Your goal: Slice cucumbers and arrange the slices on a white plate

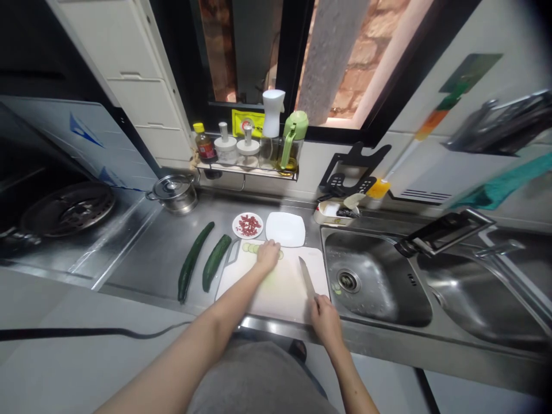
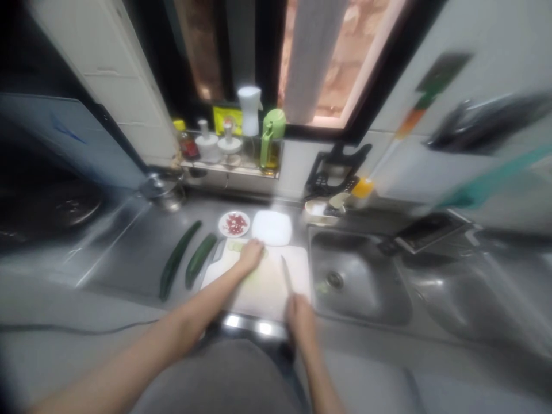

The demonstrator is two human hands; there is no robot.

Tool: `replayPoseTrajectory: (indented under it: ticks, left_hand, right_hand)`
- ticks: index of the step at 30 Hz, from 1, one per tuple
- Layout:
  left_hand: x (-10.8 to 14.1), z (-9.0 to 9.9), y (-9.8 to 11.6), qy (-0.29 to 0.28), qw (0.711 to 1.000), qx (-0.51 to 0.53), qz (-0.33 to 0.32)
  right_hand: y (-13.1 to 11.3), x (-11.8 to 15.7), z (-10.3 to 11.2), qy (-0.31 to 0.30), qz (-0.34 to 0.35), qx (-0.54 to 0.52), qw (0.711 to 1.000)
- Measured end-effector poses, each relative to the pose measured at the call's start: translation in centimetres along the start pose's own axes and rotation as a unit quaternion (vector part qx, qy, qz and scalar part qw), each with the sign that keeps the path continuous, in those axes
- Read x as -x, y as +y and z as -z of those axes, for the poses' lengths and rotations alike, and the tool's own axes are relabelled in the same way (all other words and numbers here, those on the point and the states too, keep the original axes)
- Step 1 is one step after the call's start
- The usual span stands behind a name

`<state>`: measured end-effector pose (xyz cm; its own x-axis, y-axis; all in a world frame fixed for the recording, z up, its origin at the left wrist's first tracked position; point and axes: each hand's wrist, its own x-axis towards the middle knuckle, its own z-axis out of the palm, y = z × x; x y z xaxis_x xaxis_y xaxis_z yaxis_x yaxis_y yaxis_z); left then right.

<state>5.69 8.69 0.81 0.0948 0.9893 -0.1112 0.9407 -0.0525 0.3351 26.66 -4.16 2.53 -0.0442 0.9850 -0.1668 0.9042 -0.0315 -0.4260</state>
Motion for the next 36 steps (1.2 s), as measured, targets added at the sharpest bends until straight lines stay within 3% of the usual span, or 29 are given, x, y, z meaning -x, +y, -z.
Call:
replayPoseTrajectory:
  ticks: [3, 7, 11, 16, 25, 30, 36]
  left_hand:
    - [0.2, 0.1, 0.1, 0.017, 0.999, 0.043, 0.023]
    - [1.0, 0.2, -0.4, 0.006, 0.981, 0.159, 0.113]
    - [3.2, 0.2, -2.4, -0.006, 0.956, 0.232, 0.178]
    - [6.2, 0.3, -5.0, 0.012, 0.942, 0.231, 0.242]
    - [7.8, -0.1, -5.6, -0.005, 0.945, 0.212, 0.248]
    - [8.5, 0.0, -5.9, -0.022, 0.954, 0.161, 0.250]
    - [8.5, -0.4, -6.7, 0.003, 0.960, 0.146, 0.241]
  right_hand:
    - [-0.1, 0.0, 0.1, -0.010, -0.002, -0.003, 1.000]
    - [-0.3, -0.2, 0.3, -0.017, 0.000, -0.013, 1.000]
    - [-1.1, -0.3, 0.7, -0.032, 0.007, -0.020, 0.999]
    - [-3.1, 0.1, 1.0, -0.052, 0.008, -0.001, 0.999]
    - [-5.3, 0.6, 0.6, -0.168, 0.094, 0.107, 0.975]
    - [-5.7, 0.5, 0.2, -0.199, 0.117, 0.160, 0.960]
    - [-6.3, 0.3, 0.1, -0.212, 0.124, 0.183, 0.952]
